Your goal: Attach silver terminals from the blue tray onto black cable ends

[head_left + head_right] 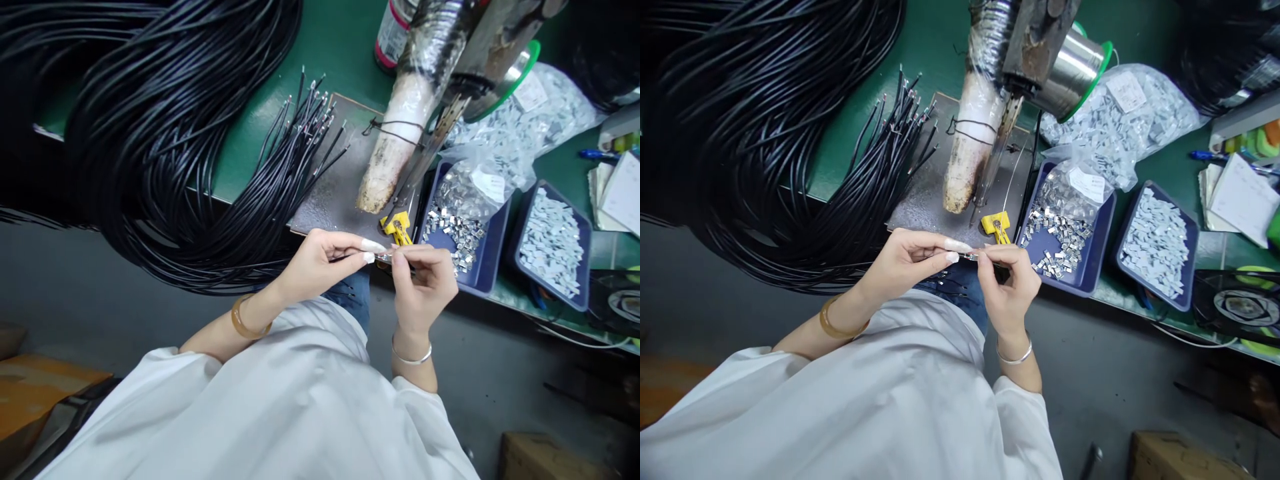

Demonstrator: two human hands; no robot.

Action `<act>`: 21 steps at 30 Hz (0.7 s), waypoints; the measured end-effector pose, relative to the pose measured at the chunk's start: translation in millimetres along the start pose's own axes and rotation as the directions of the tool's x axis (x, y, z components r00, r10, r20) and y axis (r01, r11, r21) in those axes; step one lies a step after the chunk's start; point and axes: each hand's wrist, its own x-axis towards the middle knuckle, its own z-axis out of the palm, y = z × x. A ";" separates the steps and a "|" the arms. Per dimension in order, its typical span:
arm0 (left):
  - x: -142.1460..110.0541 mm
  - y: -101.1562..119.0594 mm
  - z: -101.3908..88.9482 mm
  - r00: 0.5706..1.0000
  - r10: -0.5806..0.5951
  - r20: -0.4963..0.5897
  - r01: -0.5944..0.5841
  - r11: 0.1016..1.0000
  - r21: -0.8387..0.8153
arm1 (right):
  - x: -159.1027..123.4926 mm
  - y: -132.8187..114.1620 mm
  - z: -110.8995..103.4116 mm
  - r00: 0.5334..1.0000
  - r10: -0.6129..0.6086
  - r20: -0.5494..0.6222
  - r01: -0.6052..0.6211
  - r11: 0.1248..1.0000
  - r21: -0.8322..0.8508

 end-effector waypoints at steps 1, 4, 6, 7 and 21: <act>-0.2 0.3 -0.2 1.000 -0.003 -0.003 0.003 1.000 -0.015 | -2.2 0.7 0.3 0.998 0.055 0.014 -0.055 0.998 0.005; -1.6 0.1 -0.8 0.999 -0.003 -0.039 0.004 1.000 0.030 | -6.6 -0.6 -3.7 0.983 0.163 0.090 -0.160 0.986 -0.038; -2.8 -1.3 -1.1 0.998 -0.012 -0.062 0.016 0.997 0.069 | -6.5 -5.1 -9.4 0.989 0.121 0.090 -0.109 0.986 -0.128; -3.4 -2.3 -1.3 0.998 -0.014 -0.066 0.020 0.996 0.088 | -5.3 -8.1 -12.4 0.994 0.062 0.085 -0.044 0.979 -0.197; -9.6 -15.3 5.2 0.941 0.335 -0.053 -0.279 0.854 0.439 | 4.5 -15.4 -9.3 0.936 -0.069 0.344 0.234 0.853 -0.467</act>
